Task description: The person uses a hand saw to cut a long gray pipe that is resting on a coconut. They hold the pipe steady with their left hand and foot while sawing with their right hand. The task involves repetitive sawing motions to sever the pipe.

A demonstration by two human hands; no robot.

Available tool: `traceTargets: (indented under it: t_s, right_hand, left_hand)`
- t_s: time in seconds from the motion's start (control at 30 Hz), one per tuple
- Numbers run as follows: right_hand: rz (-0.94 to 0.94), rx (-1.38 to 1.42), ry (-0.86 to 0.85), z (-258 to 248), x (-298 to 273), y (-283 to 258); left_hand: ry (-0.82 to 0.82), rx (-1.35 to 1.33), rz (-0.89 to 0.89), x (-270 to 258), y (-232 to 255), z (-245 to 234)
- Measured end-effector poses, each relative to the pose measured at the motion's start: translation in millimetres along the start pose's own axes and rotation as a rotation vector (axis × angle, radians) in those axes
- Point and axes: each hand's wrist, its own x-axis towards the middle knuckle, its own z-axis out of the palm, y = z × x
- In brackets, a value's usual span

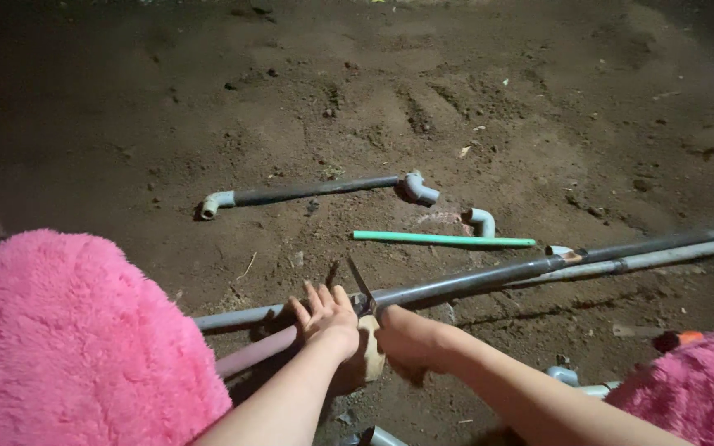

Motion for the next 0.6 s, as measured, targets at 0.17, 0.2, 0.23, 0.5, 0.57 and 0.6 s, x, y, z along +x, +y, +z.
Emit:
traceTargets:
  t_s: [0.17, 0.2, 0.23, 0.5, 0.57, 0.6]
  right_hand:
    - [0.015, -0.078, 0.008, 1.4, -6.5, -16.5]
    - [0.015, -0.072, 0.007, 2.1, -5.6, -15.0]
    - [0.006, -0.091, 0.01, 4.4, -4.1, -12.4]
    - [-0.145, -0.228, 0.097, 6.4, 5.8, 4.3]
    - [0.013, -0.144, 0.161, 7.1, -9.0, -6.7]
    - [0.005, -0.156, 0.143, 11.4, -13.3, -6.7]
  left_hand:
    - [0.026, -0.014, 0.002, 16.8, -0.7, 12.7]
    - [0.025, -0.008, 0.003, 23.3, 0.5, 17.2]
    - [0.068, -0.024, 0.002, 29.5, 0.5, 23.7]
    - [0.055, -0.006, -0.002, 31.3, 1.6, 27.0]
    - [0.154, -0.093, -0.004, 31.7, 1.9, 31.5]
    - [0.148, -0.102, -0.025, 36.8, -2.1, 36.5]
